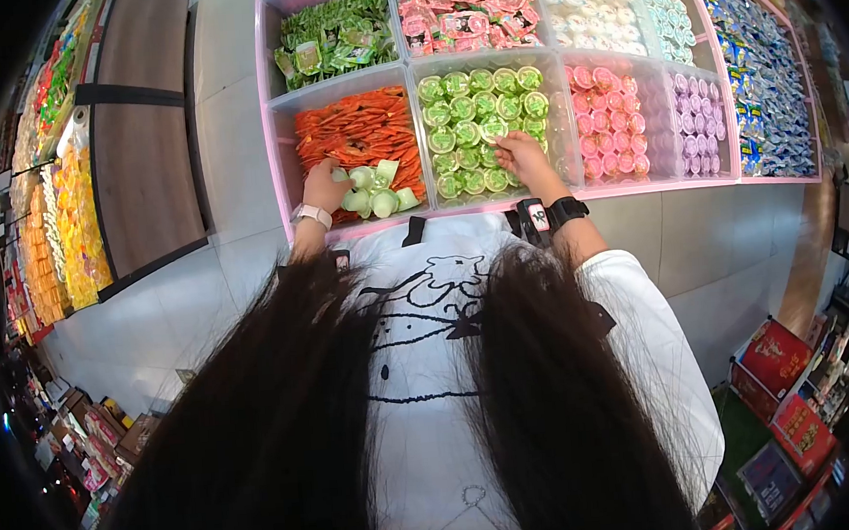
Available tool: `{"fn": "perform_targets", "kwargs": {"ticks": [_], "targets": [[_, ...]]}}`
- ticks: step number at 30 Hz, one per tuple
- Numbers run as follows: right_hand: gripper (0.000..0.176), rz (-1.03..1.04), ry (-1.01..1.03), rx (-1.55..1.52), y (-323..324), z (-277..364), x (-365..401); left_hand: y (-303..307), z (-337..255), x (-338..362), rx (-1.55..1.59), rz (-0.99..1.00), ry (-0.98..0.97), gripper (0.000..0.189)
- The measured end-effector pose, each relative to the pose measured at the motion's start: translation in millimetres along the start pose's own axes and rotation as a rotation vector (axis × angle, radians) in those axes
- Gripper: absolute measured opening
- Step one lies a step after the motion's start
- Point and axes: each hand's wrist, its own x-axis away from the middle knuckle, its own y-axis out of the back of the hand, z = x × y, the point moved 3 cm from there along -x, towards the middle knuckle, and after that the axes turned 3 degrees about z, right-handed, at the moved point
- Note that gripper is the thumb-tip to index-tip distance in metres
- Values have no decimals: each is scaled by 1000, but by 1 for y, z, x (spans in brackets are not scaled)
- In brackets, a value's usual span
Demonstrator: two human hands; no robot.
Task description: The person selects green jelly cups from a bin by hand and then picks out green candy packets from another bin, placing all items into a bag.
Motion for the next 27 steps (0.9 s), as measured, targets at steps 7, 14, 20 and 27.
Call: {"fn": "perform_targets", "kwargs": {"ticks": [7,14,20,27], "targets": [[7,-54,-84,-11,0,-1,-5,-2,3,-3,11,-26,-5,42],[10,-147,-126,59,-6,4,4,2,-1,2,24,-39,-27,38],[19,-744,628,661,27,20,-2,-1,3,1,74,-50,-16,37],[25,-703,708,882,2,50,16,8,-9,7,-27,-24,23,36]]}}
